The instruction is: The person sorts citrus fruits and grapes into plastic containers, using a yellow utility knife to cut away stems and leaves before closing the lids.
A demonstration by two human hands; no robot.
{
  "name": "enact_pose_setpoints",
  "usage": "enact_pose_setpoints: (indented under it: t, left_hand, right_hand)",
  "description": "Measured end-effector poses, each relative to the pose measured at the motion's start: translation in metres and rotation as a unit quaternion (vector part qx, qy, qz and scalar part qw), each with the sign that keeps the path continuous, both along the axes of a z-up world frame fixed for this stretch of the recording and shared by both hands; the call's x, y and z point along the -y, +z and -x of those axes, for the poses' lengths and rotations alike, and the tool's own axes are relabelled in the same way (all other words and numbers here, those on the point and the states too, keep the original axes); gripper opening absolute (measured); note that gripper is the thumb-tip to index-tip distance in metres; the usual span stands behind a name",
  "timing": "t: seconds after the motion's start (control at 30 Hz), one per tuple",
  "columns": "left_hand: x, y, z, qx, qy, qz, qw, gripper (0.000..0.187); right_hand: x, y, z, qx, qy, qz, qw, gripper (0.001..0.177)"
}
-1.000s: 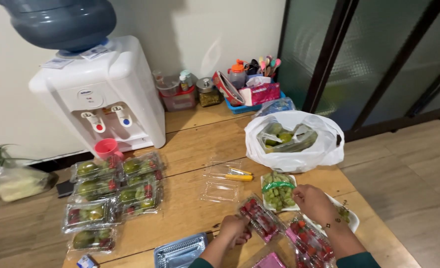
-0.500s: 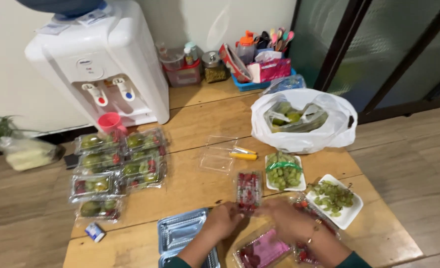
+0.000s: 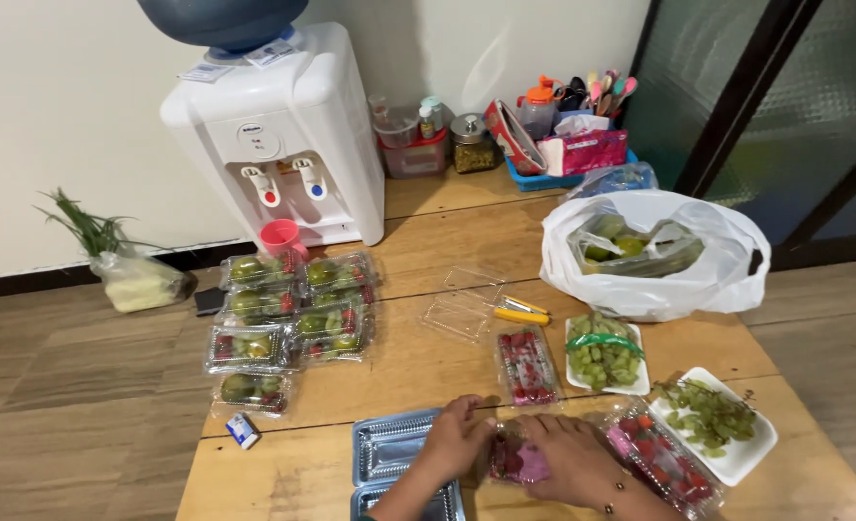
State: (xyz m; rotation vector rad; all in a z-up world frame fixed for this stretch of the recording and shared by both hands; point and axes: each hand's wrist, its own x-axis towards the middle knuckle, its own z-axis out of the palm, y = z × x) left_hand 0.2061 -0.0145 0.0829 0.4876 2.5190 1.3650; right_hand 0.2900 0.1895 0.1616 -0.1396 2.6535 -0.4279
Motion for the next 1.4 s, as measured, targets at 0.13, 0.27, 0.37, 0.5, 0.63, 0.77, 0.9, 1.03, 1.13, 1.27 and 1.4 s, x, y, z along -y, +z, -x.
enact_pose_setpoints:
  t: [0.13,0.27,0.37,0.5,0.63,0.77,0.9,1.03,1.13,1.27,1.4]
  left_hand:
    - [-0.005,-0.019,0.006,0.116,0.032,-0.091,0.989,0.042]
    - [0.000,-0.011,0.034,0.269,-0.019,-0.193,0.943,0.066]
    - [0.006,-0.006,0.058,0.464,-0.123,-0.284,0.830,0.086]
    - [0.008,0.033,0.052,0.620,-0.253,-0.306,0.677,0.086]
    - [0.016,-0.017,0.068,0.610,-0.270,-0.429,0.610,0.103]
    - [0.014,0.012,0.052,0.534,-0.106,-0.475,0.691,0.072]
    - [0.003,-0.016,0.054,0.511,-0.056,-0.541,0.666,0.057]
    - [-0.012,-0.094,0.068,0.495,-0.076,-0.620,0.604,0.034]
    - [-0.017,-0.047,0.052,0.496,-0.006,-0.630,0.597,0.030]
    - [-0.020,-0.027,0.044,0.502,0.003,-0.626,0.596,0.042]
    - [-0.021,-0.056,0.055,0.465,0.016,-0.646,0.605,0.039]
  right_hand:
    - [0.003,0.010,0.000,-0.005,0.020,0.012,1.000,0.101]
    - [0.001,0.032,0.006,-0.102,0.096,0.052,0.989,0.099]
    - [0.009,0.051,0.019,-0.150,0.141,0.093,0.974,0.098]
    - [0.018,0.071,0.040,-0.233,0.206,0.075,0.947,0.098]
    - [0.017,0.089,0.055,-0.267,0.230,0.025,0.935,0.092]
    - [0.014,0.110,0.061,-0.301,0.273,0.056,0.912,0.077]
    - [0.043,0.138,0.056,-0.227,0.208,-0.002,0.951,0.047]
    - [0.037,0.067,0.069,-0.188,0.157,-0.107,0.964,0.030]
    - [0.046,0.040,0.079,-0.204,0.151,-0.103,0.962,0.024]
    - [0.060,0.029,0.088,-0.176,0.121,-0.070,0.974,0.022]
    - [0.066,0.013,0.096,-0.166,0.134,-0.046,0.976,0.022]
